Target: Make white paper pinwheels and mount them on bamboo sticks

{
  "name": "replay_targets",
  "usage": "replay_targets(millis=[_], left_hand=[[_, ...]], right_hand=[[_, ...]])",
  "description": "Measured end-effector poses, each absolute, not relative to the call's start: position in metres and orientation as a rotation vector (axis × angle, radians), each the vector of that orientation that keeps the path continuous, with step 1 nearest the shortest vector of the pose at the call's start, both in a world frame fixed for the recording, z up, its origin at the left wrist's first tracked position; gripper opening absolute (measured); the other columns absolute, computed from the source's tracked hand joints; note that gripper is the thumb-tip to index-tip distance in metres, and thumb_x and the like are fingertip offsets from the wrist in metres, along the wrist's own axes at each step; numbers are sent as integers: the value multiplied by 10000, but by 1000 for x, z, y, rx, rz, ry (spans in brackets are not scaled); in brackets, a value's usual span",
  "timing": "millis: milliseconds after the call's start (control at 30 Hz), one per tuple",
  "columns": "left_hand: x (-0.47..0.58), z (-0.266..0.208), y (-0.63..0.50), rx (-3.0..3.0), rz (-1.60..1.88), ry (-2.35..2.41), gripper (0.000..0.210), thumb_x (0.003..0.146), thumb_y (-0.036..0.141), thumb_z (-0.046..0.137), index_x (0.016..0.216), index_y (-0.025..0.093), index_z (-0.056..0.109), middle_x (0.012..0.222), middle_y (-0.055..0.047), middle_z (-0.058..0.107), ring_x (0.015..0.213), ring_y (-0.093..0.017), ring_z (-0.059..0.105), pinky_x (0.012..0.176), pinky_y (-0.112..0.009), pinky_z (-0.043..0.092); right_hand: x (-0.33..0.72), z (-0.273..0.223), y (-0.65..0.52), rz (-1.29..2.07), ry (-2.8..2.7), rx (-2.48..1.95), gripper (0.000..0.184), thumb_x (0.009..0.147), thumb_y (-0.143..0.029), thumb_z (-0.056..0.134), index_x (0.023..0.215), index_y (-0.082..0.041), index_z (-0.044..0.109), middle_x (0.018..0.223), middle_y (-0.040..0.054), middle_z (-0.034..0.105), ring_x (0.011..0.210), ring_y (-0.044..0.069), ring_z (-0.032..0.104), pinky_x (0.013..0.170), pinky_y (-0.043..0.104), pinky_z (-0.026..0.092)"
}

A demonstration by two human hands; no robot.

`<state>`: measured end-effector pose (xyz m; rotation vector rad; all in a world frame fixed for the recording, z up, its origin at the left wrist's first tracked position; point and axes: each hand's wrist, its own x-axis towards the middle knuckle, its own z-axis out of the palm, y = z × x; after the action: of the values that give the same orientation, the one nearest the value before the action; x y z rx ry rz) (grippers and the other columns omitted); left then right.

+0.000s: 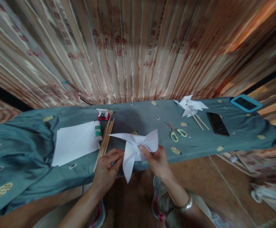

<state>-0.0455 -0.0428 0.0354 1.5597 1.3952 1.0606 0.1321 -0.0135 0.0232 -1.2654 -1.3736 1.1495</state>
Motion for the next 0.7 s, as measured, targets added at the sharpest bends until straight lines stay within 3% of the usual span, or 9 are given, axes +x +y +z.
replay_targets(millis=[233,433,700], left_hand=[[-44,29,-35,1278,1078,1334,185,723,326,652,742,177,760,758,-59,668,696,-172,598,606,-238,466],[-41,23,-32,1099,1012,1266,250,645,405,720,692,163,758,602,-10,569,529,-116,475,480,-211,373],[-34,24,-31,869,930,1218,308,526,437,777,607,141,745,475,2,569,458,-86,388,428,-186,293]], right_hand=[[138,23,-3,1276,-1387,-1148,276,782,-388,633,843,-127,696,782,71,724,679,178,648,619,266,515],[137,19,-2,1347,-1408,-1143,282,779,-398,639,846,-132,705,795,68,725,679,176,638,630,275,509],[132,14,-1,1442,-1391,-1094,312,769,-414,658,926,-149,705,906,72,734,782,189,650,708,293,514]])
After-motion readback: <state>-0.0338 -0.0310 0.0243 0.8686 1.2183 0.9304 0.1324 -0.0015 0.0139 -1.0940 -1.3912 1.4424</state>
